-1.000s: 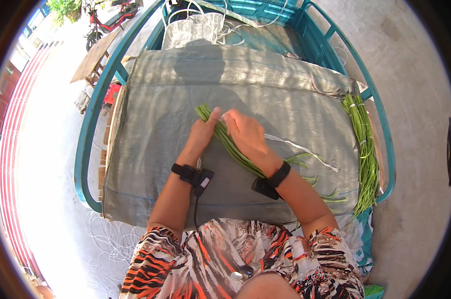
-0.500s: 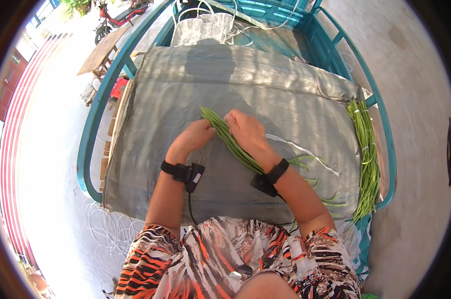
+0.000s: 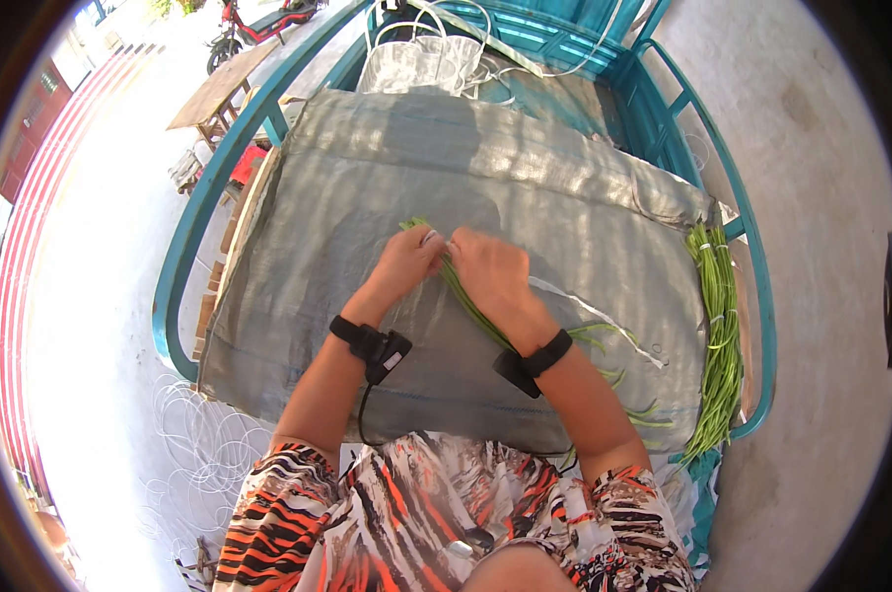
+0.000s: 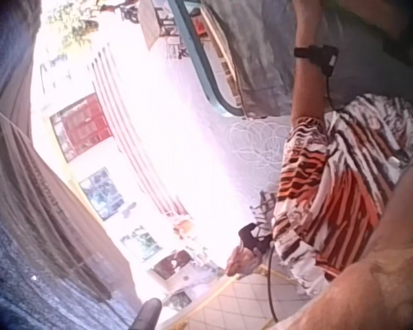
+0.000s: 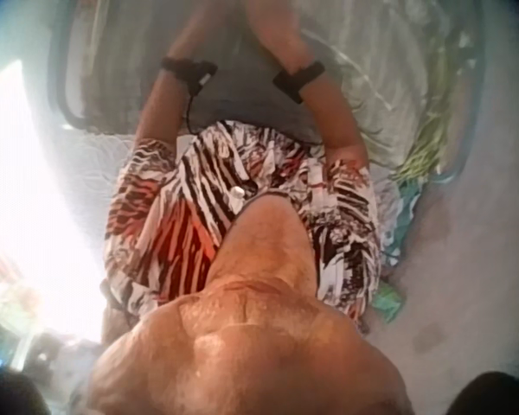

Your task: The person bundles long green beans together by hand using white string, tying the stalks into neat groups and placing the finished bundles at the edge of a padded work surface in a vehicle bed.

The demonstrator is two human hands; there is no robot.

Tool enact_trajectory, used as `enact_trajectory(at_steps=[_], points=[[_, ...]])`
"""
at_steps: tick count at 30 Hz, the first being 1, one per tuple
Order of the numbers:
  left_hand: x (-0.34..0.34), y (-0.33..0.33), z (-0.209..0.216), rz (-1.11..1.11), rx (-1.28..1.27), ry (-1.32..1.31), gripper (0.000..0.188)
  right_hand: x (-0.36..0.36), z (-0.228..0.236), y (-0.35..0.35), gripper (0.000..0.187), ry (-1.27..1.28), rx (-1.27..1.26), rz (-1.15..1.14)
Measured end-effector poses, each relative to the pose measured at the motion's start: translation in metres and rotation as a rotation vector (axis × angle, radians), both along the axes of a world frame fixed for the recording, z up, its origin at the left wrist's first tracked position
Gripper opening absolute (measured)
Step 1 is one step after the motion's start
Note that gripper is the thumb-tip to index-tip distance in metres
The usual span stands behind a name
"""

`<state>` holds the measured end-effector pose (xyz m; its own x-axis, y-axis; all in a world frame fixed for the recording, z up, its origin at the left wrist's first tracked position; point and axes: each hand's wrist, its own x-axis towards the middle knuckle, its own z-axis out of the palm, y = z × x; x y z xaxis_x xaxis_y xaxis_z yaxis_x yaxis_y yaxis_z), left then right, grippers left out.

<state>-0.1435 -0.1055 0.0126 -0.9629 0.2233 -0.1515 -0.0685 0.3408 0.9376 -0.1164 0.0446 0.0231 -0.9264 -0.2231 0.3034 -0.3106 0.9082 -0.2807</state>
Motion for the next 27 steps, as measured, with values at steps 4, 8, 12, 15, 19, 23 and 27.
enact_trajectory(at_steps=[4, 8, 12, 15, 19, 23, 27], points=[[0.004, 0.005, -0.003, -0.025, 0.014, 0.149, 0.013, 0.003, 0.003, 0.003, 0.015, 0.043, -0.018, 0.023], [0.001, 0.002, -0.018, -0.025, 0.167, 0.154, 0.007, 0.005, 0.019, -0.001, 0.013, -0.066, -0.195, 0.061], [0.000, 0.004, -0.019, -0.066, 0.204, 0.072, 0.007, -0.004, 0.019, 0.005, 0.027, 0.106, -0.435, 0.042], [0.005, 0.003, -0.012, -0.075, 0.201, 0.144, 0.006, -0.016, 0.013, 0.014, 0.032, -0.016, -0.307, 0.267], [0.006, 0.006, -0.008, -0.070, 0.164, 0.130, 0.006, -0.029, -0.013, 0.018, 0.028, -0.101, -0.427, 0.302], [0.004, 0.002, -0.015, -0.066, 0.213, 0.082, 0.010, -0.030, -0.023, 0.023, 0.021, -0.132, -0.408, 0.233], [0.001, 0.002, -0.022, -0.025, 0.232, 0.067, 0.006, -0.020, -0.020, 0.024, 0.014, -0.116, -0.265, 0.157]])
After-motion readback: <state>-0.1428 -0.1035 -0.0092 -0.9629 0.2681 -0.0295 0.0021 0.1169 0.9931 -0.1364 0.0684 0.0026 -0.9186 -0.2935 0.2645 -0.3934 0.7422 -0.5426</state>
